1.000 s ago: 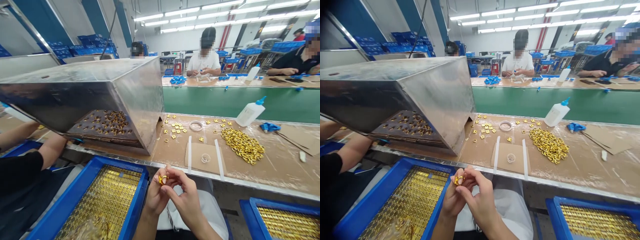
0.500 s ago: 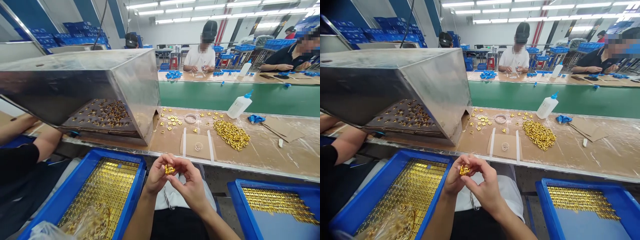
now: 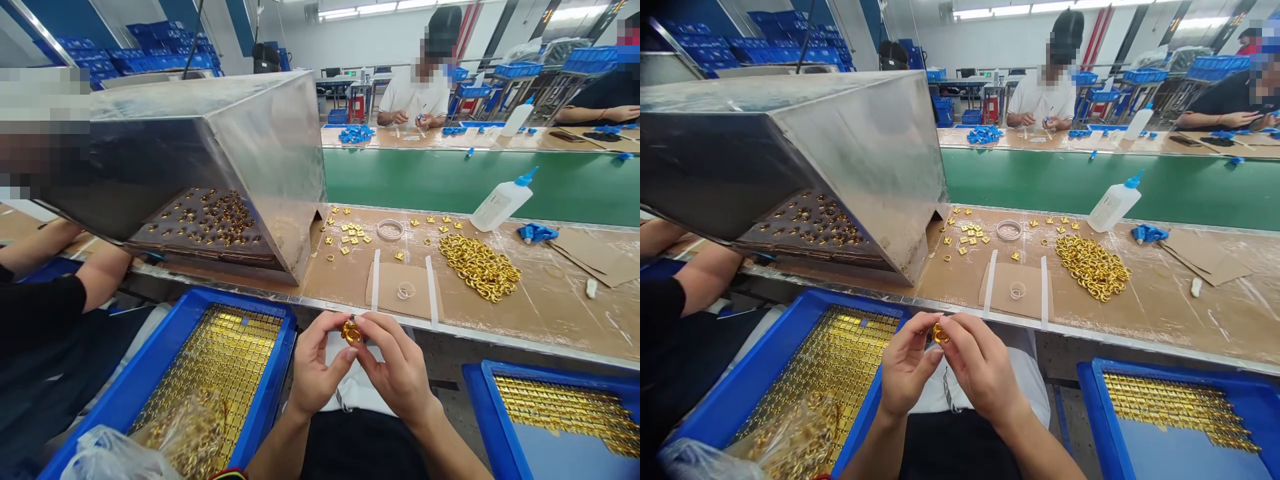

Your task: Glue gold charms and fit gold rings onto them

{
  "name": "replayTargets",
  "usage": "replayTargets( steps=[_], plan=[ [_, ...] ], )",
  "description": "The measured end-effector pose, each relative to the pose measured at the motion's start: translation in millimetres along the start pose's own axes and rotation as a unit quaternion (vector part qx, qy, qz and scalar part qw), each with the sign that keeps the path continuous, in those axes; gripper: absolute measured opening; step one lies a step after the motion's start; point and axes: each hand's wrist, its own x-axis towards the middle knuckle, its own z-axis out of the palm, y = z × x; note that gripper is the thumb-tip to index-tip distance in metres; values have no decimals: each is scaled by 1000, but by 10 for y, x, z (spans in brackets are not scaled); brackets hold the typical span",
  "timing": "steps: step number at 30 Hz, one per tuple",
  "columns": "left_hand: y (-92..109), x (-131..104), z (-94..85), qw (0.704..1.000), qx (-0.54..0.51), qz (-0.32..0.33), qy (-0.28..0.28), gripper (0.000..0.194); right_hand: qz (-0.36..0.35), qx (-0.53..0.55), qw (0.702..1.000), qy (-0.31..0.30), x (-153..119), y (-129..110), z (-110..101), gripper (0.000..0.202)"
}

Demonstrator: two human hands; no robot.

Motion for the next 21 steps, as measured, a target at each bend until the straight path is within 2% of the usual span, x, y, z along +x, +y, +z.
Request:
replayTargets(
  steps=[4,9,21],
  plan=[
    [-22,27,35,997,45,61,2,38,-17,2,1000,9,-9,38,48,30],
    [-24,68,57,995,69,73,6,30,-29,10,999,20,-15,81,104,32],
    [-137,94,82,986,99,132,11,32,-21,11,998,55,-32,118,157,31]
  ],
)
